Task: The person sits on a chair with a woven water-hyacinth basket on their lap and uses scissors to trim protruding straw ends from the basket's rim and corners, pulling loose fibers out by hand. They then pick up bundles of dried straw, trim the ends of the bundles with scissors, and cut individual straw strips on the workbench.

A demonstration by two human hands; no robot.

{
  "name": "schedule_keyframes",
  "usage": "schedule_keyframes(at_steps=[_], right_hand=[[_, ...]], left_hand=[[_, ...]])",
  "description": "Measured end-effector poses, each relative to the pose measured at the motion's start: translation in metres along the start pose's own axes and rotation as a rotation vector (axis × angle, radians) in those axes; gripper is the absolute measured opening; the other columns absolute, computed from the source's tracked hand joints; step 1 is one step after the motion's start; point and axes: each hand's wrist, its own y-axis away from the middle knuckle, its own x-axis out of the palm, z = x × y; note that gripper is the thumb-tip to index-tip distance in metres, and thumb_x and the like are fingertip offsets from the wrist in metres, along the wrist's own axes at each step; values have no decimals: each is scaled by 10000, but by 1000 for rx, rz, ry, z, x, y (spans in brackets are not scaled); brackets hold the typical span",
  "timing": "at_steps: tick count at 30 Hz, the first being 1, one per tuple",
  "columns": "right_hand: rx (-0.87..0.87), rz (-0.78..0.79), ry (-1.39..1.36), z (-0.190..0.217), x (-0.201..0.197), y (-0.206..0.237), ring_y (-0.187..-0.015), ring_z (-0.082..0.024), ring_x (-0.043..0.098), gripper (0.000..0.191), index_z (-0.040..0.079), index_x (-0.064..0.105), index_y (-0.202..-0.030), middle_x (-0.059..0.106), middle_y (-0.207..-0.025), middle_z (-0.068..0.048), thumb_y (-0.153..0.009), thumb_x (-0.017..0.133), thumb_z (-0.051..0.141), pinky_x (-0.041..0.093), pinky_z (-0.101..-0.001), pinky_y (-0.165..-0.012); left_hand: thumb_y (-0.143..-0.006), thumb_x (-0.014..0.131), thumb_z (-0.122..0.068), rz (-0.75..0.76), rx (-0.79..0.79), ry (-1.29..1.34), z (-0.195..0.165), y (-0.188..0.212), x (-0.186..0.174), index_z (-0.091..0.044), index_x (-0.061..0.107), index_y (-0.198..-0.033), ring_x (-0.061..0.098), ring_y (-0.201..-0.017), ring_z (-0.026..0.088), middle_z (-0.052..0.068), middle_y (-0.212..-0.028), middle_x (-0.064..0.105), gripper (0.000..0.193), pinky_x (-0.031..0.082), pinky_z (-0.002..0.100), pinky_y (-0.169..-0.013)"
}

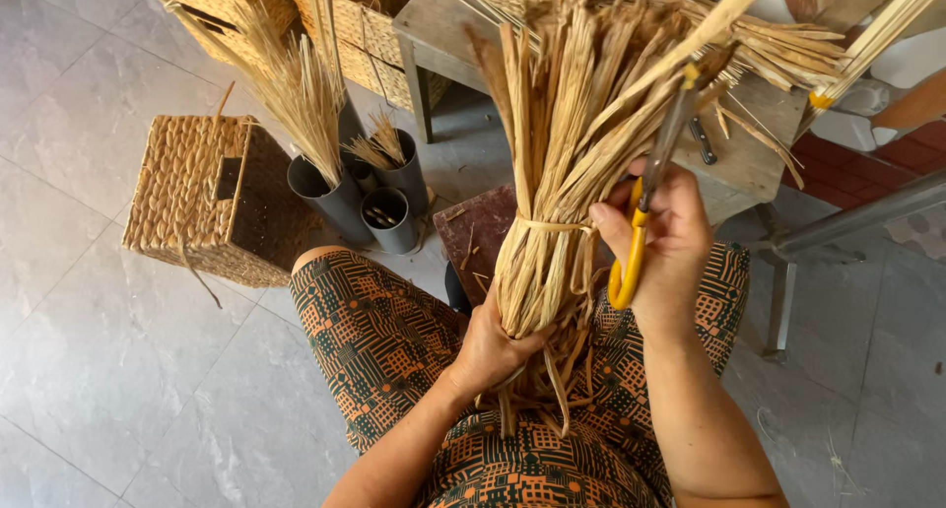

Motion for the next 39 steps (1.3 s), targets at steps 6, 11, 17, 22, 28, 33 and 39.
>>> schedule_keyframes(at_steps=[6,11,17,22,28,33,39], right_hand=[[160,-97,-232,-7,-3,4,-887,-136,637,393,23,563,-1314,653,-1030,-65,-953,715,-3,531,-270,-802],[261,-81,-374,-7,0,8,-814,-145,630,442,15,557,-1325,651,-992,-85,-907,699,39,542,-290,-743],[188,-105,-253,-14,-1,22,-897,-125,599,387,13,537,-1321,611,-1030,-56,-970,700,28,518,-265,-831],[367,-115,-190,-15,-6,31,-811,-115,600,415,48,555,-1311,624,-989,-29,-916,679,26,518,-254,-726],[-23,-176,-154,6,-17,31,-894,-90,622,393,91,525,-1371,678,-1100,-68,-1035,653,-69,540,-236,-815],[-21,8,119,9,-17,20,-1019,-113,661,427,65,535,-1338,667,-1149,-77,-988,667,-140,564,-259,-896],[-13,75,182,6,-18,19,-949,-80,637,423,56,551,-1326,640,-1079,-39,-982,682,-154,542,-229,-843]], left_hand=[[-763,902,-238,261,45,141,6,-8,-24,-19,302,-1602,478,-1451,288,202,-1566,503,1055,364,418,-1230],[-697,893,-606,405,40,463,3,-63,-60,-44,186,-1665,384,-1528,266,153,-1646,388,1324,359,384,-1239],[-714,945,-294,434,-103,716,4,-80,-32,55,379,-1558,566,-1302,267,183,-1433,578,1075,437,389,-1150],[-776,879,-115,332,-97,767,-1,-70,-28,10,417,-1534,592,-1239,224,136,-1382,614,896,476,369,-1085],[-750,904,-151,313,-83,703,-14,-64,-34,-34,368,-1569,574,-1262,201,110,-1435,577,985,480,353,-1084],[-770,913,-175,374,-17,621,-23,-61,-29,-2,352,-1603,506,-1377,191,111,-1516,542,1019,381,340,-1198],[-685,950,-383,456,-61,546,-5,-62,-37,-31,312,-1616,510,-1385,255,162,-1519,528,1182,396,388,-1195]])
